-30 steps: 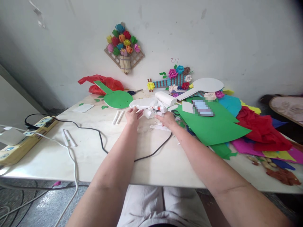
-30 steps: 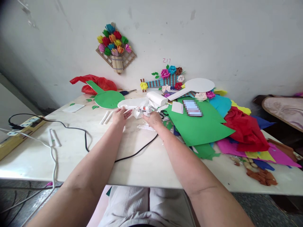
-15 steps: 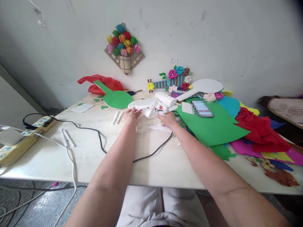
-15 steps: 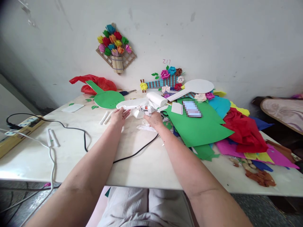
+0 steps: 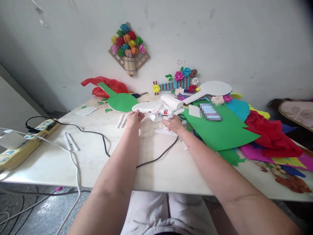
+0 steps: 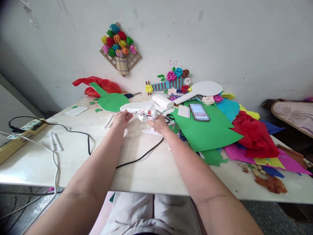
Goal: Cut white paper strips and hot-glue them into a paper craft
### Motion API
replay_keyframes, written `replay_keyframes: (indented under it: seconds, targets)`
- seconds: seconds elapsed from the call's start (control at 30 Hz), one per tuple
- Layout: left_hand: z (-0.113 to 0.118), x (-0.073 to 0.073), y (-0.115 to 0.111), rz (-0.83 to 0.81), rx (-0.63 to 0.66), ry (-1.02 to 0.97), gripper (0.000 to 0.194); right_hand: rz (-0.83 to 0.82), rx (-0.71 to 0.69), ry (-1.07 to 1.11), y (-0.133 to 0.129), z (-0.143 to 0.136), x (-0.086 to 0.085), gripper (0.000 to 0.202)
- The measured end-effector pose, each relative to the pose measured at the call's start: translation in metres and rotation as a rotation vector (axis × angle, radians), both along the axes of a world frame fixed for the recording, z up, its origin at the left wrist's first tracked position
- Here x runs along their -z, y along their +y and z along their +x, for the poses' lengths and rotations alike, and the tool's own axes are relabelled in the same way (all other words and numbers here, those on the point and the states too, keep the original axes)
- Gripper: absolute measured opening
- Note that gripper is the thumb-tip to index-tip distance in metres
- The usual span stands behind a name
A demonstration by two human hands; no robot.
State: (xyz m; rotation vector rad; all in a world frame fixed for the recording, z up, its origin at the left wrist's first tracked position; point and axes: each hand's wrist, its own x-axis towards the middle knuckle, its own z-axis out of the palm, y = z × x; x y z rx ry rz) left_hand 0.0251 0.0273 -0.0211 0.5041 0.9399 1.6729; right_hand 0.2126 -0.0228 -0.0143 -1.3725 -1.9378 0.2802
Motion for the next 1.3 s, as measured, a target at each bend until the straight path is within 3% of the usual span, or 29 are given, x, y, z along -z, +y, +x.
replay_keyframes:
  seconds: [0.17,0.37,0.5,0.73,0.83,1.07,1.3]
  targets:
    - [-0.015,-0.003,0.004,-0.013,0.11,0.086,0.007,0.076,-0.027,-0.313,-0.004,-0.002,0.003,0.023]
    - [-0.017,-0.009,0.001,0.006,0.104,0.157,0.01,0.193,-0.097,-0.583,-0.017,-0.01,0.005,0.027]
    - [-0.018,-0.006,0.003,0.012,0.112,0.152,0.01,0.247,-0.081,-0.533,-0.019,-0.012,0.006,0.027]
    - [-0.017,-0.003,0.003,-0.006,0.157,0.153,0.007,0.221,0.126,-0.336,-0.009,-0.008,0.007,0.027]
    - [-0.018,-0.003,0.003,-0.025,0.158,0.106,0.006,0.204,0.148,-0.295,-0.007,-0.006,0.008,0.028]
    - [-0.036,-0.007,0.005,-0.013,0.145,0.073,0.004,0.206,-0.122,-0.573,-0.023,-0.015,0.003,0.034]
    - [-0.027,-0.024,-0.004,-0.005,0.2,0.171,0.005,0.182,-0.247,-0.71,-0.029,-0.044,0.003,0.033]
